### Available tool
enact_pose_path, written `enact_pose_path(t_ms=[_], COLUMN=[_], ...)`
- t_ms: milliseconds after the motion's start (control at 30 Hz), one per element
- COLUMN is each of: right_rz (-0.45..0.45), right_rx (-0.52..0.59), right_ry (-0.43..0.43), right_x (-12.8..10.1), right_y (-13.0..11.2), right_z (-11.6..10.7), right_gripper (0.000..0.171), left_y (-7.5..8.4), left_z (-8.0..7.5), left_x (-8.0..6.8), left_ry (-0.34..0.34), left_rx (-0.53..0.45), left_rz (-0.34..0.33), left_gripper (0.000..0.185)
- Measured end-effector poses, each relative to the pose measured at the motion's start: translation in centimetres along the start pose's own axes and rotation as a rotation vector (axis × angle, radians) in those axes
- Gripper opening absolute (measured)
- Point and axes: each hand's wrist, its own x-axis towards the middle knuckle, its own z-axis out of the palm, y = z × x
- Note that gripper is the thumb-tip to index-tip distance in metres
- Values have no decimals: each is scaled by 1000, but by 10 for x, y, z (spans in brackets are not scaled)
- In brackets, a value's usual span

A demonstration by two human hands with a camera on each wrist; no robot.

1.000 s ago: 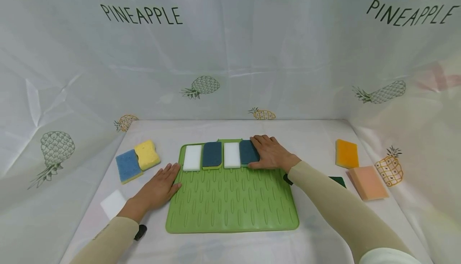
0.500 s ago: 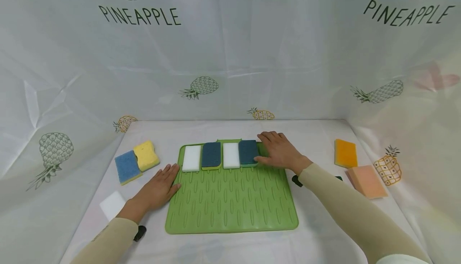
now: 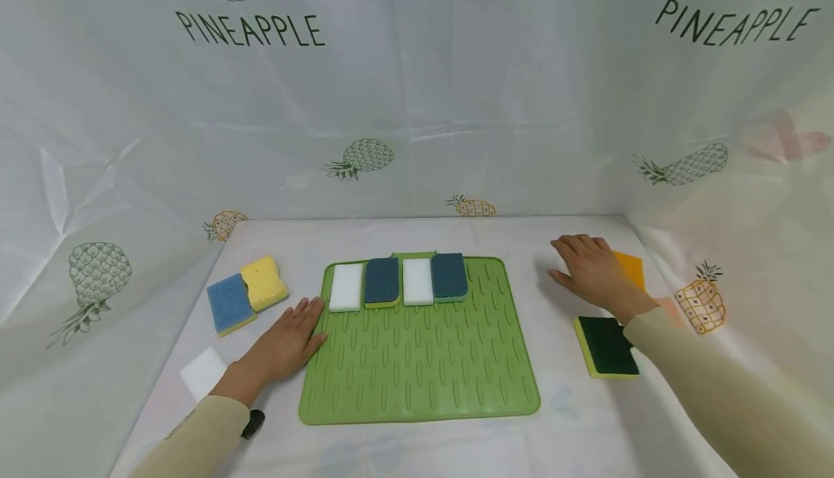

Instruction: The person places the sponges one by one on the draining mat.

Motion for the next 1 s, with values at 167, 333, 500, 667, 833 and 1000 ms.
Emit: enact_pose_path(t_ms=[167, 333, 500, 667, 833, 1000], right_rz=[54, 133, 163, 226, 350, 436], right_rx=[-44, -42, -76, -76, -26, 19], right_ry=[-34, -125, -209, -237, -257, -291], right_x=[-41, -73, -94, -100, -98, -96], right_y=[35, 50, 54, 55, 55, 59], right_z=[-12, -20, -21, -19, -19, -21], right_gripper=[63, 69, 68, 69, 86, 108], left_y=[-1, -2, -2, -1, -2, -3], left_z=[2, 3, 2, 1, 3, 3], left_x=[1, 1, 1, 0, 1, 1], left_ry=[2, 4, 4, 3, 3, -1], left_rx=[0, 5, 6, 7, 15, 15], left_rz=[2, 5, 2, 6, 8, 5], left_gripper=[71, 71, 71, 70, 70, 71])
